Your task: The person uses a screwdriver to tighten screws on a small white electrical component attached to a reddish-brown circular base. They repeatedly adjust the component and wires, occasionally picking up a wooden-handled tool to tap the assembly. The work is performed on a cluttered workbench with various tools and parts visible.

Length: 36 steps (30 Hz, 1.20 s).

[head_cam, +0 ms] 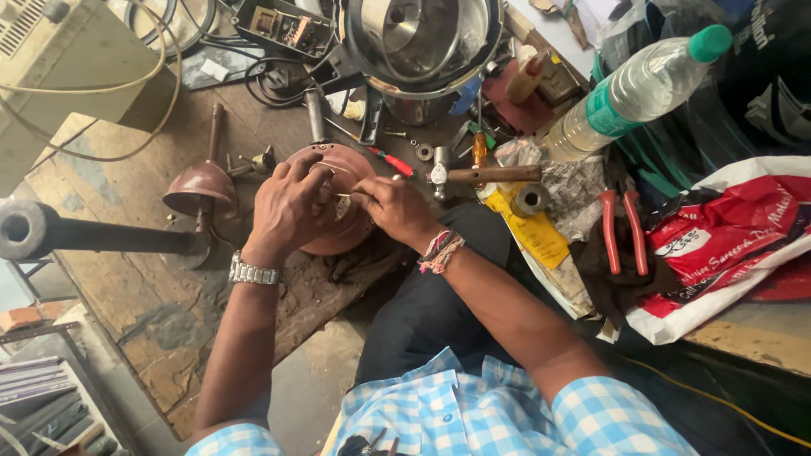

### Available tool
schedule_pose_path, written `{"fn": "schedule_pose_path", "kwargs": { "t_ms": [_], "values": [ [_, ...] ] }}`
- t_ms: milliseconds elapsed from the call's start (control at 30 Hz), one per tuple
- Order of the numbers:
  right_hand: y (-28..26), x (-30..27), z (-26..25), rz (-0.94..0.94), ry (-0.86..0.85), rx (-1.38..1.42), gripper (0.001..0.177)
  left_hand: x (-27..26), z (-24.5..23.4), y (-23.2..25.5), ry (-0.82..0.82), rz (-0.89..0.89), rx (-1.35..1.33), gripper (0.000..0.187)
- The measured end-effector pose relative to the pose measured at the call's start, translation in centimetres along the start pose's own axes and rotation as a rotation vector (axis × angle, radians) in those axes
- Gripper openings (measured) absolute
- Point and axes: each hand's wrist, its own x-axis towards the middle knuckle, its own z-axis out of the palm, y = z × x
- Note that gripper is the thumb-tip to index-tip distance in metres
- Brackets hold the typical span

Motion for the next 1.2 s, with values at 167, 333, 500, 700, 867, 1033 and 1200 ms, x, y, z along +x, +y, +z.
{"fn": "schedule_pose_path", "kwargs": {
  "t_ms": [167, 333, 500, 700, 867, 1033, 1200],
  "values": [
    [-0.1, 0.8, -0.2, 0.175, -0.141, 0.204, 0.021, 0.3, -0.4, -0.2, -0.052, 0.001, -0.003, 0.043],
    [-0.7, 0.2, -0.7, -0.117, 0.039, 0.104, 0.030, 0.3, -0.2, -0.2, -0.050, -0.004, 0.005, 0.045],
    [-0.2, 0.6, 0.0, 0.200, -0.164, 0.083, 0.021, 0.1, -0.1, -0.4, -0.053, -0.008, -0.012, 0.045],
    [-0.5, 0.2, -0.3, -0.044, 0.003, 0.164, 0.025, -0.2, 0.1, -0.3, -0.021, -0.019, -0.023, 0.044],
    [-0.2, -0.4, 0.4, -0.073, 0.104, -0.187, 0.017, -0.3, 0.5, 0.2, -0.001, -0.066, 0.007, 0.042],
    [-0.2, -0.4, 0.4, -0.124, 0.066, -0.176, 0.026, -0.2, 0.4, 0.9, 0.030, -0.110, 0.003, 0.042],
    [-1.0, 0.0, -0.4, -0.028, 0.038, -0.004, 0.029, -0.1, 0.5, 0.7, 0.033, -0.100, 0.009, 0.043]
  ]
}}
